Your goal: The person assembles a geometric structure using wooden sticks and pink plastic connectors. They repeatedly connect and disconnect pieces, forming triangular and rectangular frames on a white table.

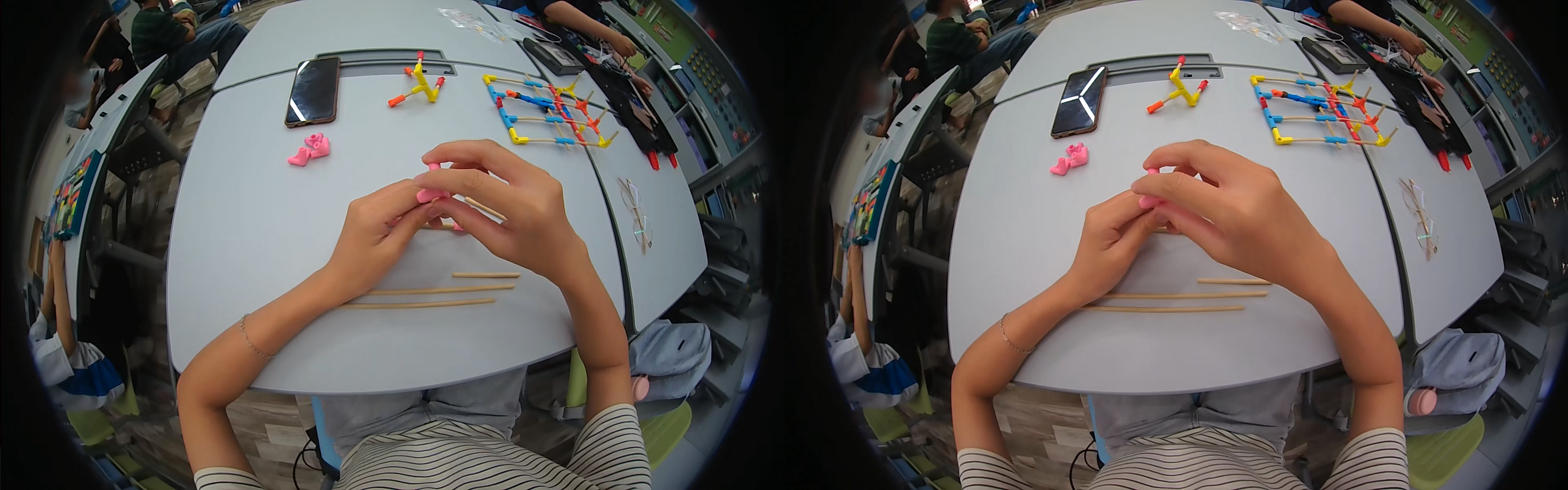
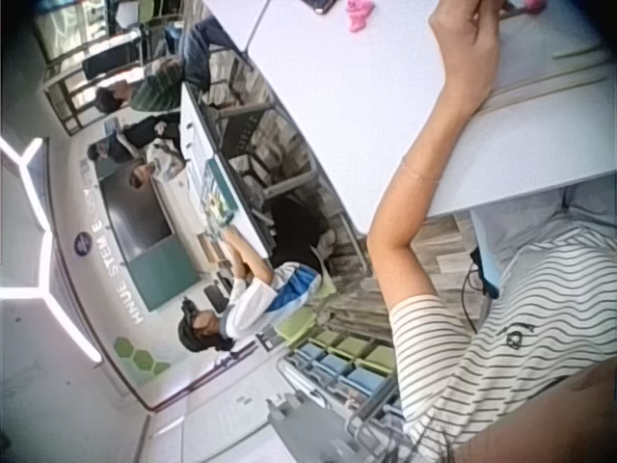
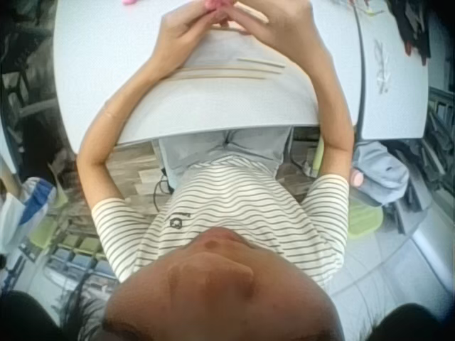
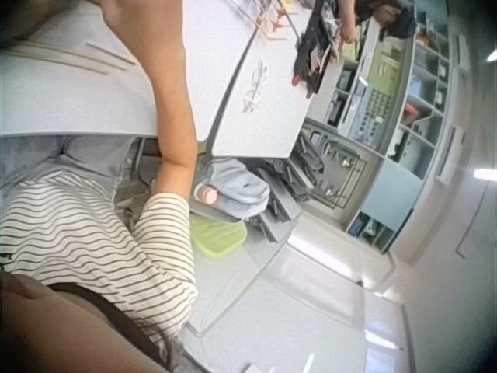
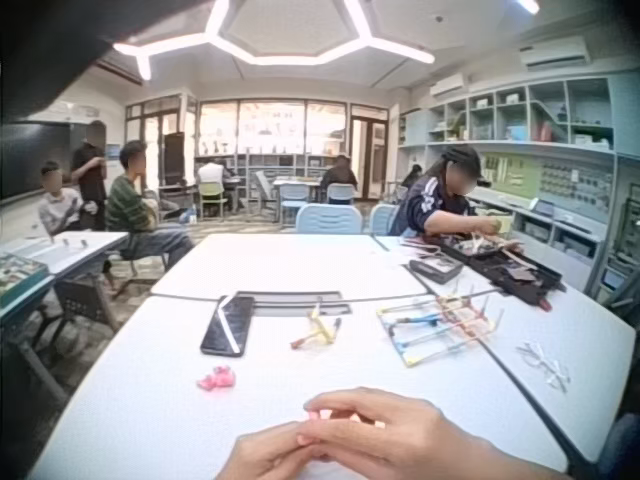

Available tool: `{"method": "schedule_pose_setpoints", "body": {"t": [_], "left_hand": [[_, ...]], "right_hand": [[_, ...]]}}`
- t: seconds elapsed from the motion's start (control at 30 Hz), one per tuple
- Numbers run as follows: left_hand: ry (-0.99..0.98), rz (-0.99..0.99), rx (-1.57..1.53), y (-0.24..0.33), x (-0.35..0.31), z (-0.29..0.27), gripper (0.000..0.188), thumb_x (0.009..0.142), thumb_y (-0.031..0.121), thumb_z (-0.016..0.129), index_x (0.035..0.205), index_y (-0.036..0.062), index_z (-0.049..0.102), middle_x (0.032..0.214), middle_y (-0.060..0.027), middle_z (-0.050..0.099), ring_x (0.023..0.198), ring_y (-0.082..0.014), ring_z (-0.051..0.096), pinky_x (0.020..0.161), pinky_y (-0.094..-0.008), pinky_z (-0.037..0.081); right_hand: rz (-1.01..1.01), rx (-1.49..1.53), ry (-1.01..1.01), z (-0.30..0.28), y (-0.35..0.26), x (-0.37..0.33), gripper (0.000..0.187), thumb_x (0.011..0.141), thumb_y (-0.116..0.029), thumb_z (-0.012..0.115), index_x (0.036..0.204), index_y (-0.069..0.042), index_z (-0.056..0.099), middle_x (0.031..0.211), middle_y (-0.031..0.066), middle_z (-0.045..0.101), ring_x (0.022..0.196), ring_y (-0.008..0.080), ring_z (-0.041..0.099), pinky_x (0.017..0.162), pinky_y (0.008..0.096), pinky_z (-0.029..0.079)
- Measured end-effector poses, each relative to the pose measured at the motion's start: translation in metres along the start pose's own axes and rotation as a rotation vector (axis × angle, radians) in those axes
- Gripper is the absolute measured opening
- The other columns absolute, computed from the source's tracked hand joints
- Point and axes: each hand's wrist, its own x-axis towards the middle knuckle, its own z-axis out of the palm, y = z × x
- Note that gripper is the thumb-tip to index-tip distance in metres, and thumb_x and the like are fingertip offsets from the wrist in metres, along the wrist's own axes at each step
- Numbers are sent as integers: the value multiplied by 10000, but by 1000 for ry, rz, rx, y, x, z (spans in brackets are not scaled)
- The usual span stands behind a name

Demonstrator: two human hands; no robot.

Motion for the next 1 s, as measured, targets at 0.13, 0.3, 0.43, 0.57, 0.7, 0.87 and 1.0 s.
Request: {"method": "schedule_pose_setpoints", "body": {"t": [0.13,0.3,0.43,0.57,0.7,0.87,1.0], "left_hand": [[7,-1,7,-2,-1,0,174,1011,39,535,1109,-54,644,1020,-117,696,936,-187,692,822,-311,562],[19,11,20,-5,0,1,161,998,32,543,1091,-41,652,957,-110,684,866,-187,696,769,-304,573],[44,39,11,-9,1,3,153,993,41,556,1077,-32,660,899,-102,674,810,-179,693,734,-299,576],[-8,-26,5,-7,0,0,214,1032,102,537,1135,-45,655,992,-86,671,852,-143,639,777,-279,530],[-18,-33,7,-7,0,-1,222,1032,108,541,1145,-45,657,986,-77,661,831,-132,626,767,-272,523],[-7,-64,16,-5,0,0,211,1027,111,553,1116,-45,664,914,-55,629,818,-113,615,742,-255,525],[14,-56,17,-7,-1,2,193,1022,100,555,1088,-42,668,884,-47,617,814,-106,612,724,-250,530]], "right_hand": [[-44,-67,16,1,-1,-1,297,731,-51,785,1017,-65,709,1062,85,683,809,216,665,680,311,556],[-84,-155,14,-1,-4,1,306,694,-75,797,987,-60,710,1019,77,687,813,205,660,672,307,550],[-71,-150,17,-2,0,1,285,723,-70,794,995,-56,710,1013,88,689,821,226,670,685,315,563],[-12,-65,7,-2,4,-2,236,778,-64,779,1002,-47,708,1017,99,689,843,247,685,716,322,578],[29,1,-27,-5,4,-3,206,808,-59,766,1004,-45,704,1027,101,685,842,249,694,732,323,585],[121,17,-36,-5,-1,-4,199,792,-39,765,981,-49,702,1011,81,672,788,200,687,683,295,581],[116,15,-2,-1,0,-6,192,774,-27,756,956,-49,700,992,70,663,756,167,677,636,274,571]]}}
